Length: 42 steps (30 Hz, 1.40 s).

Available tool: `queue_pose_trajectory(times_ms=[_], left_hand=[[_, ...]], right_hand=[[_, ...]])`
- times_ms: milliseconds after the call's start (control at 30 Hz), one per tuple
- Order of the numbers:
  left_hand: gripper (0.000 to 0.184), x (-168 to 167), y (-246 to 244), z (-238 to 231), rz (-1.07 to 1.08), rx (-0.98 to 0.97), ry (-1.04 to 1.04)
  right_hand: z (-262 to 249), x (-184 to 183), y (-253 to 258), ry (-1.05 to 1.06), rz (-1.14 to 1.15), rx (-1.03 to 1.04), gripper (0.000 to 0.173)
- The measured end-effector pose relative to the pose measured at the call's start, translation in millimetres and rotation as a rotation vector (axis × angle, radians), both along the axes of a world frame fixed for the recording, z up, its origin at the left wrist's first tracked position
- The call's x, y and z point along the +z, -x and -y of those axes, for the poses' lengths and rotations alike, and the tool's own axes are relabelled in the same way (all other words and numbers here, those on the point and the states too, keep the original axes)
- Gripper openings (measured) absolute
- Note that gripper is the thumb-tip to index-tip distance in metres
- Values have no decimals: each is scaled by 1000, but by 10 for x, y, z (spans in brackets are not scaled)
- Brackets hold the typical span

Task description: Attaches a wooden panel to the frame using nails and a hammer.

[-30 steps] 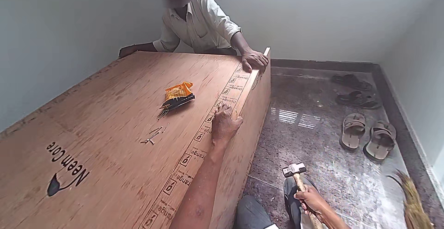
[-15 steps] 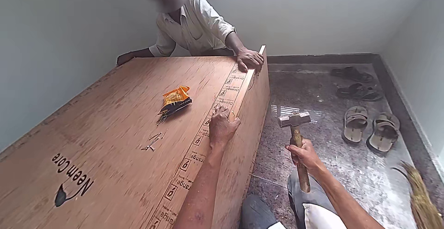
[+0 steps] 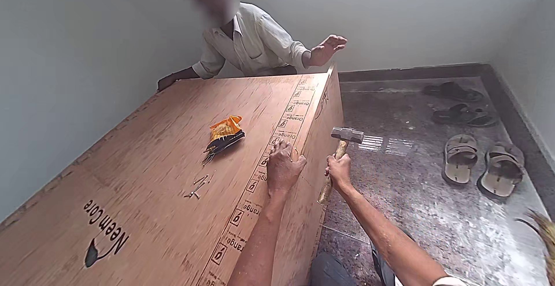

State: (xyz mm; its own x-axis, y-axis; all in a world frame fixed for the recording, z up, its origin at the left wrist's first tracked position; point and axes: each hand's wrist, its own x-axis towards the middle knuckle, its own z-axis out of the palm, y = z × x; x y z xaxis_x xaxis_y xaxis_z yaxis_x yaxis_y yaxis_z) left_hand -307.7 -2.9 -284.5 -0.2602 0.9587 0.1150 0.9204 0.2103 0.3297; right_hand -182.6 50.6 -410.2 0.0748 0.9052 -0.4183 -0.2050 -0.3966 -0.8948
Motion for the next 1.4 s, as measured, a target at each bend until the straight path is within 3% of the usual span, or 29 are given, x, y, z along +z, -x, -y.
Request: queue_pose_trajectory(times_ms=[200,400,867,1400], left_hand=[[45,14,-24,11,6,7,24],[49,-6,-9,18,19,23,17],[45,-12,-10,2,-10,2,10],[47,-24,-3,-9,-23,4,21]], right_hand=[[-52,-160,-122,2,152,274,23],[315,-284,-210,71,-13,175,18],[448,-443,-478,209,-2,143,21],[550,-458,-527,162,-12,199,17]])
